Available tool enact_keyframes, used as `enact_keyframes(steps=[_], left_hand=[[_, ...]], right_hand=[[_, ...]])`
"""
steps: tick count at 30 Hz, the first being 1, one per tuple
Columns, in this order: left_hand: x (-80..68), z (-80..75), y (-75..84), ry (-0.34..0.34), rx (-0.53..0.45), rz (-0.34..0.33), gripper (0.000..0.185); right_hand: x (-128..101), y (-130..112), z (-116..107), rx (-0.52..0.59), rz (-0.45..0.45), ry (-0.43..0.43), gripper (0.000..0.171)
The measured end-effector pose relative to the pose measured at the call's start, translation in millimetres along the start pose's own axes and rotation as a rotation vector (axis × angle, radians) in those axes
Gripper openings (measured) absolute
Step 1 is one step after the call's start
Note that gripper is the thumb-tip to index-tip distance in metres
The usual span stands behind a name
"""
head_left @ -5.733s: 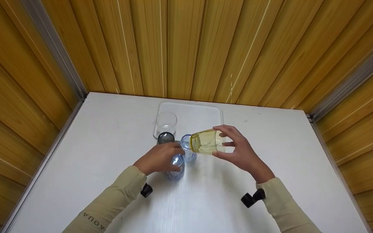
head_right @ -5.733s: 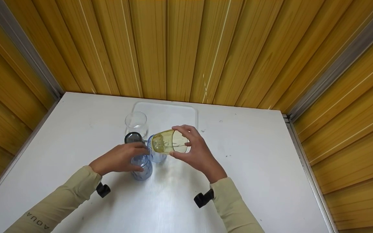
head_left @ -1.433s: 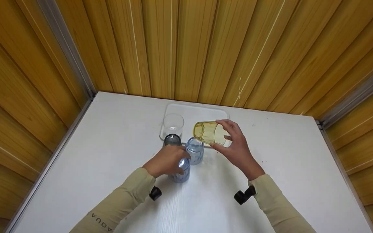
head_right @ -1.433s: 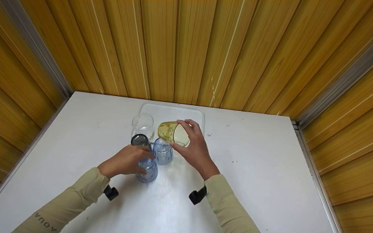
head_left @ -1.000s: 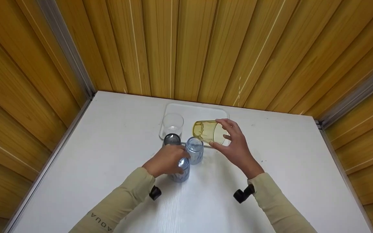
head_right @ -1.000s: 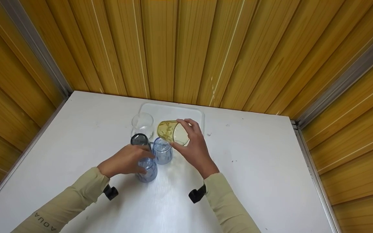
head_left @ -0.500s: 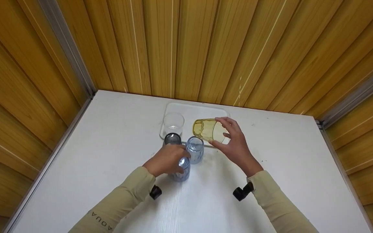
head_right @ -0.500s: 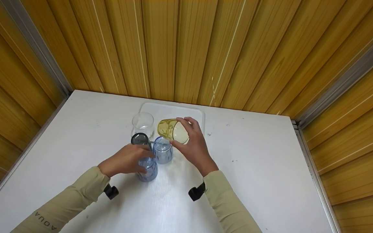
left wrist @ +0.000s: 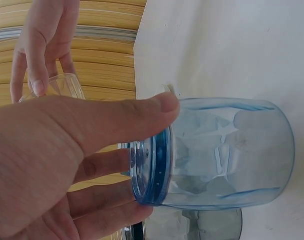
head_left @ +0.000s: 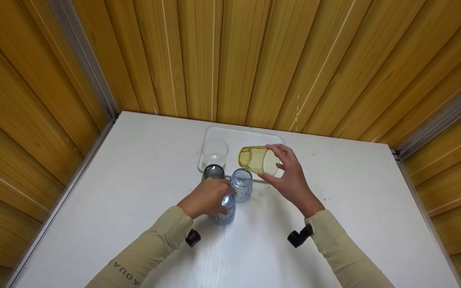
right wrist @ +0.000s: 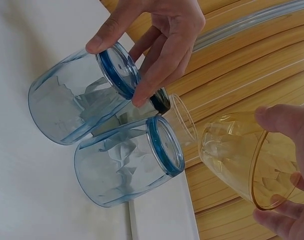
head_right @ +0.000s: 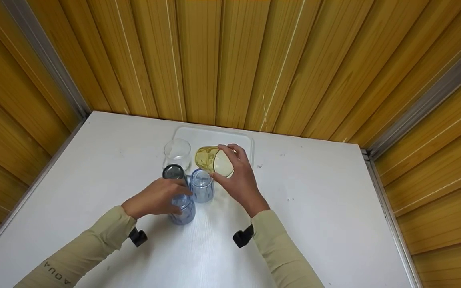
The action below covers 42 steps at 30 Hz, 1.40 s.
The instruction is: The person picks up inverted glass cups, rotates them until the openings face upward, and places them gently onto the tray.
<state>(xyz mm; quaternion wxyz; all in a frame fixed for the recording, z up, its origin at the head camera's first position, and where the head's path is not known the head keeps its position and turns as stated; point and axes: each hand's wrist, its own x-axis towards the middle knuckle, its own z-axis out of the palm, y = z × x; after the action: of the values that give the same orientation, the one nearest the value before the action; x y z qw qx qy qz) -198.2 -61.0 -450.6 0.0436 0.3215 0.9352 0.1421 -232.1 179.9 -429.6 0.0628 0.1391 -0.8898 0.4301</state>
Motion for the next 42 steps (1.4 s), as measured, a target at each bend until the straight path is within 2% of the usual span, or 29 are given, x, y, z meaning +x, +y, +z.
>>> enact_keyframes(steps=[25, 42], left_hand=[[0.9, -1.4, 0.1, -0.009, -0.005, 0.005, 0.048], [2.1, 0.1, -0.2, -0.02, -0.012, -0.007, 0.049]], right_hand=[[6.3, 0.7, 3.7, -0.037, -0.035, 0.008, 0.074], [9.3, -0.2, 5.2, -0.065, -0.005, -0.014, 0.073]])
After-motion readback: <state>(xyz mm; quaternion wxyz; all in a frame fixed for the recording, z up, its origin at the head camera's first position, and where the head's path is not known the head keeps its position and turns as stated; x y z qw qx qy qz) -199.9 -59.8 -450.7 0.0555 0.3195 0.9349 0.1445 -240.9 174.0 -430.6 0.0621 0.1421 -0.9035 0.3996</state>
